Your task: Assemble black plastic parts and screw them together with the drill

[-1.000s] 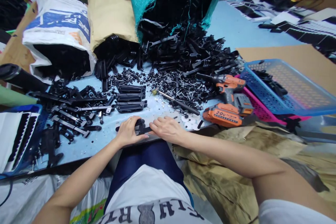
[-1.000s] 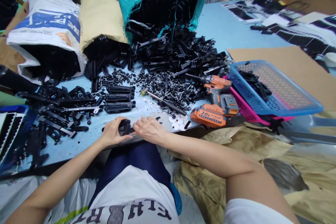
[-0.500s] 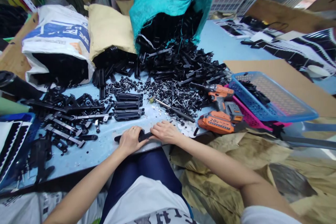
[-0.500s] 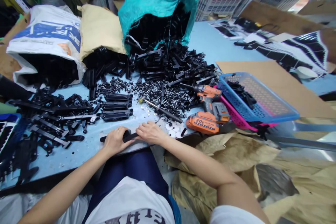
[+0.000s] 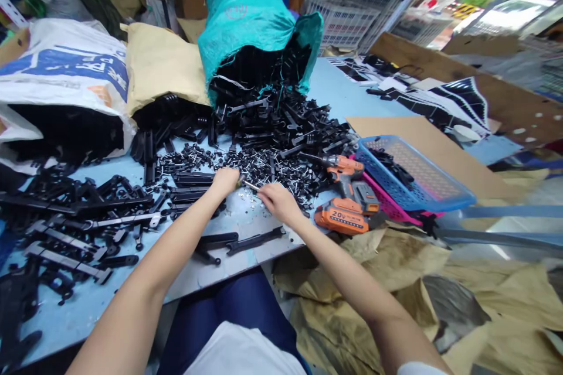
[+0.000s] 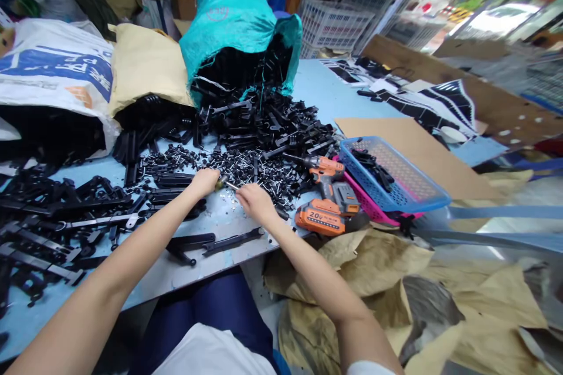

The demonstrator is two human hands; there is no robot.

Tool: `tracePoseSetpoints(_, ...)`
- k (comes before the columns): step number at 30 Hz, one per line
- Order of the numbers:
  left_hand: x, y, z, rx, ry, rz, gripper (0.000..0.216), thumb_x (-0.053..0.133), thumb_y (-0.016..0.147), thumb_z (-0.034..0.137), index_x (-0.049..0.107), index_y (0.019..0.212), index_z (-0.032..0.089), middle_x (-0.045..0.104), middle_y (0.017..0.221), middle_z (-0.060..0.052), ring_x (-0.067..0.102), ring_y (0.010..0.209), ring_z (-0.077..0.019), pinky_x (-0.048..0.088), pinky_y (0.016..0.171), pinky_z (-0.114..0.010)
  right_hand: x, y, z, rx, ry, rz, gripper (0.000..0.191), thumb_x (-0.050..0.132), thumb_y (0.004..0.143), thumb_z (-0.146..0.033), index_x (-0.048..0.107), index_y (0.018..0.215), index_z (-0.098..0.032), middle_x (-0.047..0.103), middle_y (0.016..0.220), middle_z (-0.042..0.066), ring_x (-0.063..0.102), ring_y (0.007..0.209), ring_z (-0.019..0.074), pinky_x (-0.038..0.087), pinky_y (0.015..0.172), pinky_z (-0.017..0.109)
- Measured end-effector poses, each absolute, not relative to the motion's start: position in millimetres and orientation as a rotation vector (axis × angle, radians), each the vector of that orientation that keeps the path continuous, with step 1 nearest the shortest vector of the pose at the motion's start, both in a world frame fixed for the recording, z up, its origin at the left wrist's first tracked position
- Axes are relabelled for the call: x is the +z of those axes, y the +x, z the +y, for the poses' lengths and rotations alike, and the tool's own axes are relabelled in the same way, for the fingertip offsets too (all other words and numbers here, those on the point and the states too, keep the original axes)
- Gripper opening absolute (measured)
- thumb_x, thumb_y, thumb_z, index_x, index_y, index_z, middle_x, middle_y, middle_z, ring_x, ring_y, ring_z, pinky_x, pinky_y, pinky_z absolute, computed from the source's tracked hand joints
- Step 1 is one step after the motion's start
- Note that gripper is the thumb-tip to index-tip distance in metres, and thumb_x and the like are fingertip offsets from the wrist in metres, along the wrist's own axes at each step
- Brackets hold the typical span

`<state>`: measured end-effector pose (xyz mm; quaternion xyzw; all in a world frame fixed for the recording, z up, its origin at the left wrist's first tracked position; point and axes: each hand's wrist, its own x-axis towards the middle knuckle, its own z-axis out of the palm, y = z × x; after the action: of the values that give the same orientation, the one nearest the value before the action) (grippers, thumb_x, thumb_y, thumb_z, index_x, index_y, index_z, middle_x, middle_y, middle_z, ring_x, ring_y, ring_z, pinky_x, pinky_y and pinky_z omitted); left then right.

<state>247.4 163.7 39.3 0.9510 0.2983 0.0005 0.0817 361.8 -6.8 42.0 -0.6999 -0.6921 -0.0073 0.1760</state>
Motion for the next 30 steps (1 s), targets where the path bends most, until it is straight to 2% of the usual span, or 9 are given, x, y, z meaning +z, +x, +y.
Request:
tracePoseSetpoints(5,30.9,245.5,159.8,0.025,2.879,0.905,0.021,0.044,0.083,0.012,0.064,0.088,0.007,0.066,0.09,-0.019,0.062,0.092,-0.0276,0.043,0.084,-0.04,53.2,389.3,61.3,0.081,-2.538,-1.807,0.027,0.042,0.09,-0.025,0.056,0.111,-0.015,0.057,0.111,0.012,0.049,0.105,0.0213,0.043,0.085,0.031)
tracePoseSetpoints(9,36.4,247.2,158.5,0.12,2.864,0.941,0.024,0.044,0.081,0.007,0.061,0.097,0.007,0.066,0.09,-0.017,0.063,0.088,-0.0239,0.046,0.081,-0.035,49.7,385.4,85.9,0.138,-2.601,-1.823,0.026,0.043,0.085,-0.014,0.058,0.107,-0.014,0.058,0.109,0.013,0.052,0.103,0.0212,0.044,0.083,0.03)
tracePoseSetpoints(13,53.0,210.5,146.6,0.416,2.769,0.973,0.029,0.043,0.085,0.012,0.055,0.111,0.012,0.063,0.105,-0.013,0.06,0.097,-0.0195,0.046,0.085,-0.03,45.2,385.6,88.6,0.173,-2.603,-1.83,0.026,0.046,0.083,-0.015,0.059,0.106,-0.012,0.058,0.111,0.015,0.054,0.102,0.0226,0.044,0.082,0.031)
tracePoseSetpoints(16,58.2,147.5,125.1,0.846,2.504,0.92,0.026,0.047,0.087,0.024,0.056,0.109,0.016,0.065,0.1,-0.008,0.062,0.086,-0.0164,0.049,0.08,-0.029,42.0,388.8,86.6,0.193,-2.558,-1.849,0.026,0.046,0.084,-0.014,0.059,0.106,-0.012,0.059,0.111,0.015,0.053,0.104,0.0244,0.043,0.083,0.033)
tracePoseSetpoints(19,46.5,82.2,95.1,1.051,2.285,1.04,0.026,0.051,0.086,0.032,0.059,0.106,0.018,0.067,0.091,-0.005,0.063,0.073,-0.0143,0.052,0.074,-0.029,42.7,390.0,83.4,0.187,-2.495,-1.861,0.026,0.048,0.083,-0.014,0.059,0.108,-0.013,0.061,0.109,0.014,0.053,0.104,0.0255,0.042,0.086,0.035)
tracePoseSetpoints(22,20.4,43.9,68.4,1.066,2.138,1.228,0.028,0.052,0.084,0.035,0.061,0.105,0.018,0.068,0.085,-0.004,0.063,0.069,-0.0141,0.053,0.069,-0.03,48.0,384.9,75.2,0.107,-2.419,-1.823,0.026,0.044,0.086,-0.016,0.057,0.109,-0.014,0.059,0.111,0.014,0.053,0.104,0.0242,0.041,0.087,0.036)
tracePoseSetpoints(24,2.8,35.4,57.9,1.044,2.112,1.256,0.028,0.051,0.085,0.034,0.061,0.105,0.018,0.069,0.085,-0.004,0.063,0.069,-0.0144,0.054,0.068,-0.03,51.7,374.8,64.4,0.091,-2.252,-1.735,0.023,0.043,0.087,-0.018,0.06,0.102,-0.015,0.061,0.105,0.012,0.056,0.098,0.0213,0.042,0.085,0.033)
tracePoseSetpoints(27,-13.0,34.8,52.5,1.074,2.167,1.234,0.027,0.049,0.086,0.03,0.06,0.107,0.018,0.069,0.091,-0.007,0.065,0.073,-0.0152,0.054,0.072,-0.032,52.3,347.8,38.2,0.262,-1.883,-1.583,0.014,0.052,0.083,-0.025,0.062,0.086,-0.016,0.065,0.087,0.006,0.059,0.08,0.0173,0.047,0.075,0.029)
tracePoseSetpoints(30,-16.3,35.4,52.0,1.091,2.318,1.145,0.027,0.046,0.088,0.025,0.059,0.111,0.017,0.068,0.098,-0.01,0.066,0.083,-0.0174,0.054,0.078,-0.033,45.1,314.2,5.9,0.484,-1.658,-1.494,0.017,0.059,0.08,-0.033,0.062,0.079,-0.017,0.065,0.077,0.004,0.06,0.069,0.0156,0.049,0.066,0.028)
